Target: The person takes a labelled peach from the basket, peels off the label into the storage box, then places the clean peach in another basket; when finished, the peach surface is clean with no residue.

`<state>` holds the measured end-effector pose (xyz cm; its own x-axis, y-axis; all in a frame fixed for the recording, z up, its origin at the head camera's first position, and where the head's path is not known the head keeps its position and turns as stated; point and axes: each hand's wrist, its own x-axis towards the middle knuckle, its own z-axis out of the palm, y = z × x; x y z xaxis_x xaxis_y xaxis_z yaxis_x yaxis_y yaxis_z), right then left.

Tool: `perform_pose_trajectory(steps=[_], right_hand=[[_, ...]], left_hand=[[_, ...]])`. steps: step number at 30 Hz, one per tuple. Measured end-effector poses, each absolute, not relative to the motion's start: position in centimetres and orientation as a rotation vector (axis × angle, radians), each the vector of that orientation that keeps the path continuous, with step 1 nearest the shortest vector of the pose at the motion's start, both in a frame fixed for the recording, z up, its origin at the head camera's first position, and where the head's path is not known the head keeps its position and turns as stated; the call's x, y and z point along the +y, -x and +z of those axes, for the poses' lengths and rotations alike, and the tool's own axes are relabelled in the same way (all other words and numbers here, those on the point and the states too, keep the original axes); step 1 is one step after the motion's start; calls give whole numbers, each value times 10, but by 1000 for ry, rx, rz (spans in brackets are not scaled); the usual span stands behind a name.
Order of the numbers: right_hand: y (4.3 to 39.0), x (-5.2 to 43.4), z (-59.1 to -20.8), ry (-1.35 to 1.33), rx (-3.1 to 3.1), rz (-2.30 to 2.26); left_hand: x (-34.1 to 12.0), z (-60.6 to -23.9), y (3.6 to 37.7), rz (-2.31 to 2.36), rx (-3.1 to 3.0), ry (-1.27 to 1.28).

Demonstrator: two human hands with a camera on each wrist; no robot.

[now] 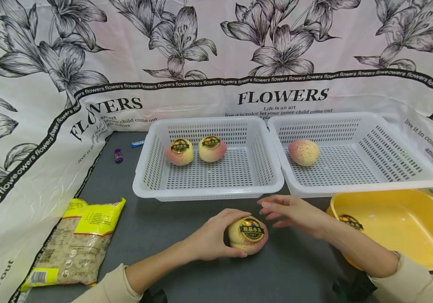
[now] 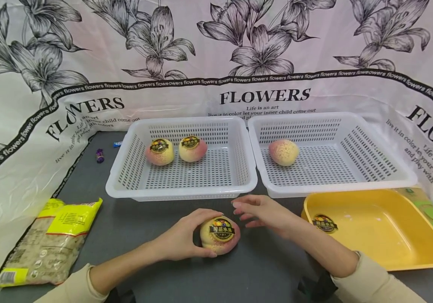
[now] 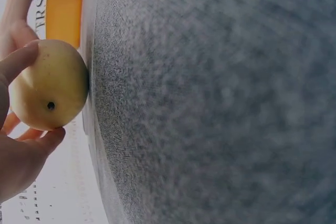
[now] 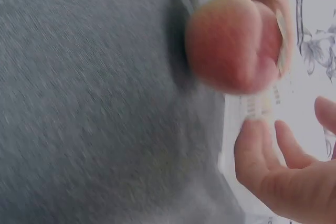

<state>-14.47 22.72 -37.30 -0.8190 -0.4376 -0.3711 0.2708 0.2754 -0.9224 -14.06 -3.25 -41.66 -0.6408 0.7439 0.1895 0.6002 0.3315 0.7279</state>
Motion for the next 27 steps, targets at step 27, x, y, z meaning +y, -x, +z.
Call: perform_pose_trajectory(steps=[27], right_hand=[[162,214,-347,212,1928,-1275]], left_hand=[[-32,-418,139,1136,2412,-1400]])
